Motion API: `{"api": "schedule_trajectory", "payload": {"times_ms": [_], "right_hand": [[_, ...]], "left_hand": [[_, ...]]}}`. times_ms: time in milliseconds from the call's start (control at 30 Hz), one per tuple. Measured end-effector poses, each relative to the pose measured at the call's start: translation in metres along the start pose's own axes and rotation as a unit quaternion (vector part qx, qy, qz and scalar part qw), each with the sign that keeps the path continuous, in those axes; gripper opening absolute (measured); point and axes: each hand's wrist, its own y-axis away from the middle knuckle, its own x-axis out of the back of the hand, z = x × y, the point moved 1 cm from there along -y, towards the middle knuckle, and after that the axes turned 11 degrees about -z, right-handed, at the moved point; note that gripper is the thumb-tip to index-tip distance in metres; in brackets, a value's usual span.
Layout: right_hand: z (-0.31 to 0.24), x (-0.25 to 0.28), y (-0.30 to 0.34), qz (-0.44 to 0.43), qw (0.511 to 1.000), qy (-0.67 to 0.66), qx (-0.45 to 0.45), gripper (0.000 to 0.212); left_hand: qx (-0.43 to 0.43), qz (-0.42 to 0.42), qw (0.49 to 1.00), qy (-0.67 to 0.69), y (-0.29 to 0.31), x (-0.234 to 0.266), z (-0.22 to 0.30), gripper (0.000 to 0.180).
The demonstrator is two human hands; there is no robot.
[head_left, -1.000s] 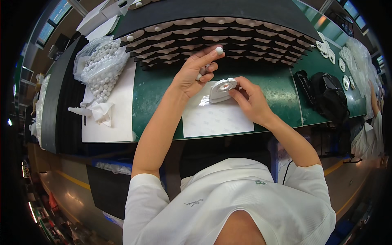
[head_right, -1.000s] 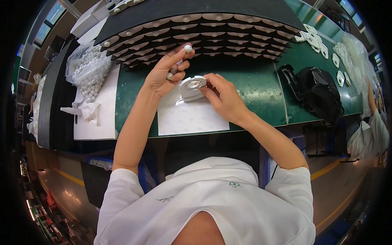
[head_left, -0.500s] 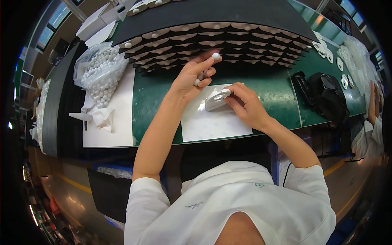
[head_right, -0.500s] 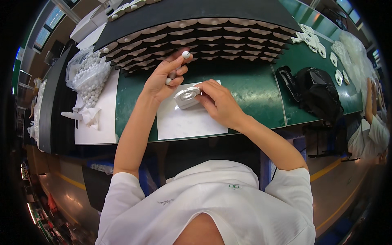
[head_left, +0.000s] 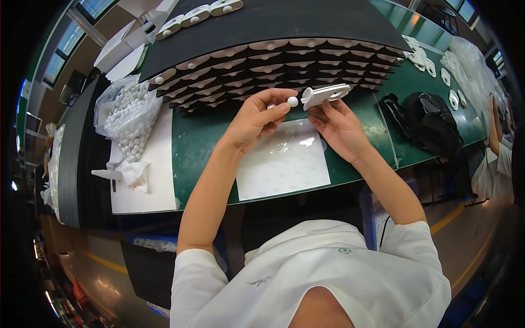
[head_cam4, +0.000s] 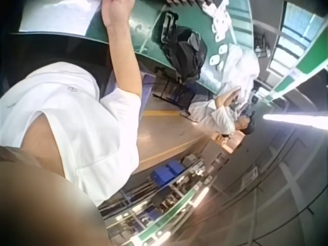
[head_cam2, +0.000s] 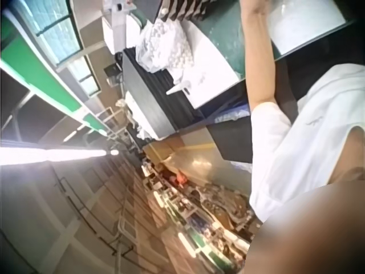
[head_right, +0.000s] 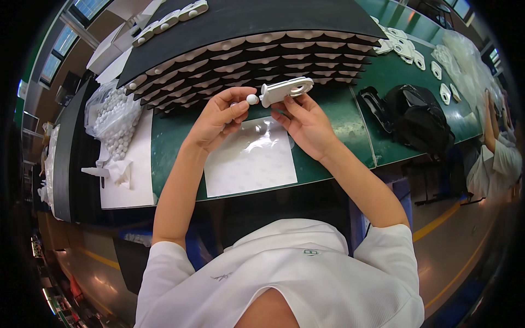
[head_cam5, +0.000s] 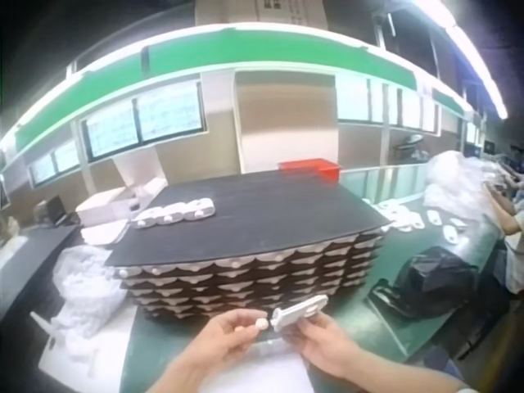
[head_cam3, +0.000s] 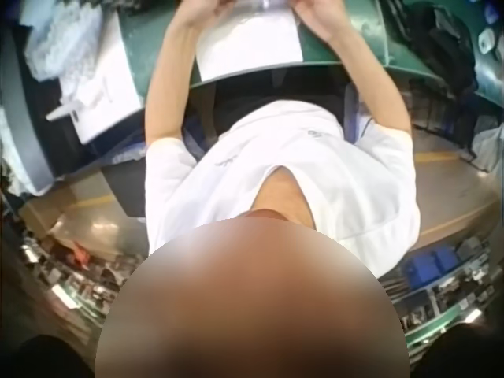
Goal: Assembling and organizing small white plastic components on a factory production line.
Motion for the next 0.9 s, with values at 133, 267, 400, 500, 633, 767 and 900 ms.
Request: {"api": "schedule_trajectory", "payload": {"times_ms": [133, 267, 400, 500, 633, 767, 900], "right_hand": [[0.001, -0.001, -0.001, -0.006, 1.000, 0.003, -0.007, 0.025], [0.001, -0.002, -0.001, -0.007, 1.000, 0.012, -0.011, 0.025], [-0.001, -0.005, 0.000, -0.003, 1.000, 0.026, -0.015, 0.024], [-0.001, -0.007, 0.001, 0.009, 0.998, 0.050, -0.027, 0.024], [-0.002, -0.007, 0.002, -0.013, 0.995, 0.091, -0.031, 0.024], [-0.003, -0.012, 0.003, -0.032, 0.986, 0.161, 0.034, 0.021], [-0.019, -0.034, -0.002, -0.049, 0.953, 0.263, 0.141, 0.020]], "left_hand": [[0.002, 0.002, 1.000, 0.004, 0.000, 0.000, -0.001, 0.033], [0.004, -0.005, 1.000, -0.002, 0.000, 0.000, -0.001, 0.033], [0.000, 0.000, 1.000, -0.028, 0.001, -0.002, 0.002, 0.033], [-0.001, 0.019, 0.997, -0.071, 0.001, -0.006, 0.001, 0.031], [0.011, 0.024, 0.993, -0.113, 0.001, -0.005, 0.001, 0.024], [-0.003, 0.000, 0.993, -0.114, 0.002, -0.001, 0.001, 0.023], [0.000, 0.003, 0.998, -0.057, 0.000, 0.001, 0.001, 0.026]]}}
